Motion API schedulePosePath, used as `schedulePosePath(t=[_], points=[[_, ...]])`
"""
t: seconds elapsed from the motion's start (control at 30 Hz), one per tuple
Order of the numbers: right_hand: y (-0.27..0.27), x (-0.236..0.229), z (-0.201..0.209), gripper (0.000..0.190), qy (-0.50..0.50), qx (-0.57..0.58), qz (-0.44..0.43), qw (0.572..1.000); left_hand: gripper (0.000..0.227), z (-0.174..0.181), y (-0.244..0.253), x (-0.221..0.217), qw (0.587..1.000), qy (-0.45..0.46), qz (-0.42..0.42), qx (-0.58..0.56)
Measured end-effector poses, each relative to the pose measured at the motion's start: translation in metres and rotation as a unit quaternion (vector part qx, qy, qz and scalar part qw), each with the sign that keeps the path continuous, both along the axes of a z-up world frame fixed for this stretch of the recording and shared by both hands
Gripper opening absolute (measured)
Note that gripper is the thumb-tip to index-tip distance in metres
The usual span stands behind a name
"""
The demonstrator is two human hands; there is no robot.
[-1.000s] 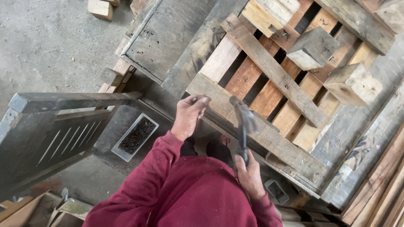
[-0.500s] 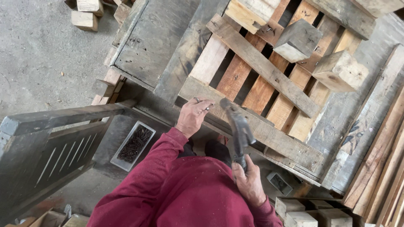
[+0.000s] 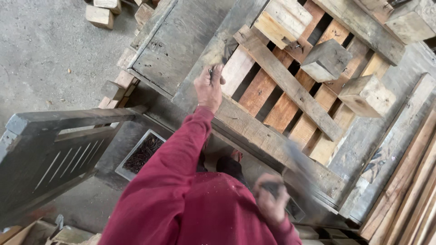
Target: The person assembles a wooden pallet by hammering nails into wooden planks. They position planks, pick up nails from a container, and use a hammer to secure the pieces together.
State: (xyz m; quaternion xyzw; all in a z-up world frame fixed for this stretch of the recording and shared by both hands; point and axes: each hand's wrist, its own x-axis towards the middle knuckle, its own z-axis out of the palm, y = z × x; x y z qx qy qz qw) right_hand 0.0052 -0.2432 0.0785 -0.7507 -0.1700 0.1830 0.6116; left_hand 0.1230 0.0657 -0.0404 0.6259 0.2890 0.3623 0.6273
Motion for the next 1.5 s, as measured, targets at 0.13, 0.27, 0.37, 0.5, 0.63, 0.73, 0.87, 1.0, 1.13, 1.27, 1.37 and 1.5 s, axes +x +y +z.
schedulePosePath(t=[0.13, 0.27, 0.37, 0.5, 0.63, 0.73, 0.87, 1.0, 1.13, 1.27, 1.37, 1.5], points=[[-0.003, 0.017, -0.011, 0.031, 0.218, -0.229, 0.008, 0.949, 0.022, 0.003, -0.004, 0.001, 0.999, 0.025, 0.026, 0.018], [-0.035, 0.042, 0.034, 0.037, 0.109, 0.157, 0.056, 0.980, 0.021, 0.011, -0.004, -0.002, 0.998, -0.016, 0.046, 0.027], [-0.034, 0.063, 0.053, 0.041, -0.115, 0.321, 0.052, 0.939, 0.021, 0.012, 0.001, 0.002, 0.995, -0.030, 0.070, 0.066], [-0.008, 0.045, 0.024, 0.032, -0.062, 0.041, 0.035, 0.997, 0.015, -0.001, -0.004, -0.005, 0.994, 0.006, 0.090, 0.059], [-0.003, 0.037, 0.004, 0.023, 0.097, -0.322, 0.019, 0.942, 0.014, -0.011, 0.004, 0.000, 0.989, 0.061, 0.114, 0.070], [-0.023, 0.043, 0.046, 0.029, 0.094, -0.048, -0.035, 0.994, 0.013, -0.016, -0.001, -0.003, 0.972, 0.063, 0.112, 0.197], [-0.012, 0.071, 0.098, 0.036, 0.024, 0.318, 0.048, 0.947, 0.011, -0.009, 0.004, 0.006, 0.985, 0.070, 0.080, 0.140], [0.036, 0.045, 0.038, 0.031, 0.185, -0.121, -0.052, 0.974, 0.012, -0.005, -0.002, -0.001, 0.992, 0.050, 0.084, 0.081], [0.009, 0.034, -0.008, 0.025, 0.206, -0.312, -0.012, 0.927, 0.014, -0.010, -0.003, -0.002, 0.990, 0.052, 0.075, 0.104], [-0.028, 0.036, 0.007, 0.028, 0.068, 0.000, -0.064, 0.996, 0.017, -0.014, 0.005, 0.005, 0.998, -0.018, 0.065, -0.019], [-0.029, 0.034, 0.020, 0.039, -0.047, 0.169, 0.053, 0.983, 0.019, -0.012, 0.010, -0.018, 0.953, -0.108, 0.053, -0.277], [-0.008, 0.032, -0.010, 0.034, 0.140, -0.057, 0.017, 0.988, 0.016, -0.014, 0.012, -0.092, 0.922, -0.116, 0.113, -0.352]])
